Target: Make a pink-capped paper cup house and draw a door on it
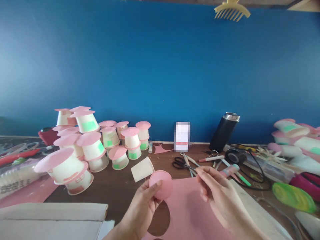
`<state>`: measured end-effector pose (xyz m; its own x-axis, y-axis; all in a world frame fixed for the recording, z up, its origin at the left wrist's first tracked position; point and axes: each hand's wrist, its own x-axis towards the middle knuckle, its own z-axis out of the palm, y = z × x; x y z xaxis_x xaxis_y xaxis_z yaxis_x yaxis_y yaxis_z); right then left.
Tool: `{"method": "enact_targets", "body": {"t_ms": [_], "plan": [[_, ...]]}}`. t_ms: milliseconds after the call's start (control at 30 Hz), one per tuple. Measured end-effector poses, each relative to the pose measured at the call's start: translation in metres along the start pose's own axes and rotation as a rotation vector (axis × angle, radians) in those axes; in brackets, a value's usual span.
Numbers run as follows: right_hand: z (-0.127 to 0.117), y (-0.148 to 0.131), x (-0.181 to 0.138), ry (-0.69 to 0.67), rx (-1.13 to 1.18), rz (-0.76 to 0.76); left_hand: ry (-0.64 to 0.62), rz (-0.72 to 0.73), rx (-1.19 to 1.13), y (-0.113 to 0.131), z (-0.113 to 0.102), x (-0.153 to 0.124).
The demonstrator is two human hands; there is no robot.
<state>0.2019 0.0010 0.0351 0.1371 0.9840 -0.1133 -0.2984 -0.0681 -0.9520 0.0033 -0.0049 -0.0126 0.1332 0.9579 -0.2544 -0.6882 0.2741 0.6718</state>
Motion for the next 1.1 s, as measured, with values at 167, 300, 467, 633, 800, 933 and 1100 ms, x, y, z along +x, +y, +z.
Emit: {"method": "enact_targets", "body": {"t_ms": [167, 300, 467, 633, 800, 933, 1100], "plan": [[0.017, -0.032, -0.012, -0.134, -0.508, -0.195, -0.09, 0.01, 0.124, -0.001, 0.0, 0.001], [0.024, -0.043, 0.015, -0.114, -0.964, -0.228, -0.077, 0.009, 0.166, -0.002, 0.002, 0.0], [0.021, -0.036, 0.076, -0.16, -1.323, -0.191, -0.019, 0.022, 0.169, -0.002, 0.008, -0.001], [0.039, -0.017, 0.105, -0.251, -1.691, -0.101, -0.012, 0.009, 0.17, -0.001, 0.008, -0.002], [0.068, -0.006, 0.11, -0.318, -1.896, -0.031, -0.011, -0.003, 0.17, 0.001, 0.009, -0.003], [0.076, -0.007, 0.106, -0.359, -1.96, -0.034, -0.021, -0.008, 0.173, 0.001, 0.01, -0.002], [0.067, -0.016, 0.089, -0.357, -1.947, -0.139, -0.035, -0.004, 0.175, 0.0, 0.008, -0.002]]}}
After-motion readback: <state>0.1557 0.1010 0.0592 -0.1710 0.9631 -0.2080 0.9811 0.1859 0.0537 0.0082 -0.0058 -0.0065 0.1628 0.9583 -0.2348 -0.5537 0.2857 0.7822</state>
